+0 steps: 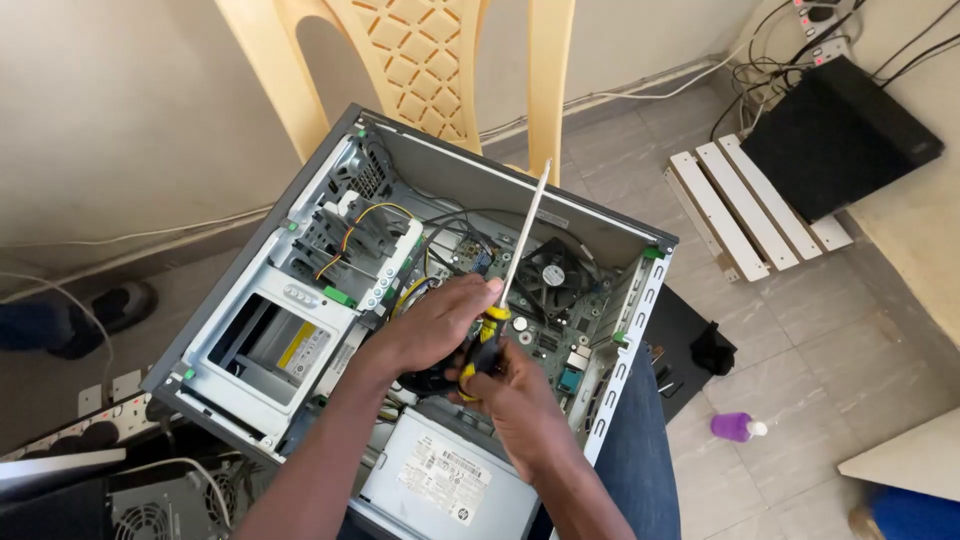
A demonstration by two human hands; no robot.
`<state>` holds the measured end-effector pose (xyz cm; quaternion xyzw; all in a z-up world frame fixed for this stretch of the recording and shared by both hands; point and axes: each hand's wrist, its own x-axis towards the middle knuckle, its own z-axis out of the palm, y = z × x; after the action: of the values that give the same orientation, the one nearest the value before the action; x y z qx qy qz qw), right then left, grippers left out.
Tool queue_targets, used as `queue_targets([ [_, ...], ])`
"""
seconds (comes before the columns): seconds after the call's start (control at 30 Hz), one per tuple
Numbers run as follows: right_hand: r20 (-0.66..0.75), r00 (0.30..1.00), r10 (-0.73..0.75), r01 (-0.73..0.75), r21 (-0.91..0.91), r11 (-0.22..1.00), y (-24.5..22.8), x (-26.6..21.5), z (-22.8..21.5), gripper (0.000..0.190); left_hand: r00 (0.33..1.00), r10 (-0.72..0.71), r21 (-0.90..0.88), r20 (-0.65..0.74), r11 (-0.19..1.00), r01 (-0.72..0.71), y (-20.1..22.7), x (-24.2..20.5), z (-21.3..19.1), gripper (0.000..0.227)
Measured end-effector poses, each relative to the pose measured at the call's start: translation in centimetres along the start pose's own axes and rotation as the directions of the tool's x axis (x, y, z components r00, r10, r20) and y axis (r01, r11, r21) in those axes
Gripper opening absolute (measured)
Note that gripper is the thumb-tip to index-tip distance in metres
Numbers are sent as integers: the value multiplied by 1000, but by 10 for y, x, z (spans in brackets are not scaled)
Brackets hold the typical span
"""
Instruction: Using a screwdriver to loosen mounting screws and remove a CPU heatsink from a computer motherboard.
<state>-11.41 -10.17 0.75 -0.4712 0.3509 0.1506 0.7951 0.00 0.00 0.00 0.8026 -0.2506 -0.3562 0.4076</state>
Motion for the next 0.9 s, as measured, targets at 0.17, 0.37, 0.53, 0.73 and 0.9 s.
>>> queue_targets([
  [0.17, 35, 998, -46, 50, -125, 991, 17, -17, -50, 43, 987, 118, 197, -109, 976, -95, -24, 18, 7, 56],
  [0.37, -38, 990, -138, 117, -345, 931, 20, -53, -98, 75, 996, 57, 669, -67, 744, 3, -48, 47, 34, 16],
  [0.53, -171, 967, -187, 38, -634, 773, 12, -54, -104, 64, 978, -206, 770, 23, 628, 114, -34, 66, 40, 28],
  [0.73, -293, 903, -315, -102, -858, 503, 0, -58, -115, 56, 960, -275, 875, 44, 474, 95, -24, 76, 29, 28],
  [0.9, -150, 827, -542, 41, -945, 324, -2, -52, -129, 41, 931, -356, 841, 85, 526, 124, -2, 53, 18, 17],
])
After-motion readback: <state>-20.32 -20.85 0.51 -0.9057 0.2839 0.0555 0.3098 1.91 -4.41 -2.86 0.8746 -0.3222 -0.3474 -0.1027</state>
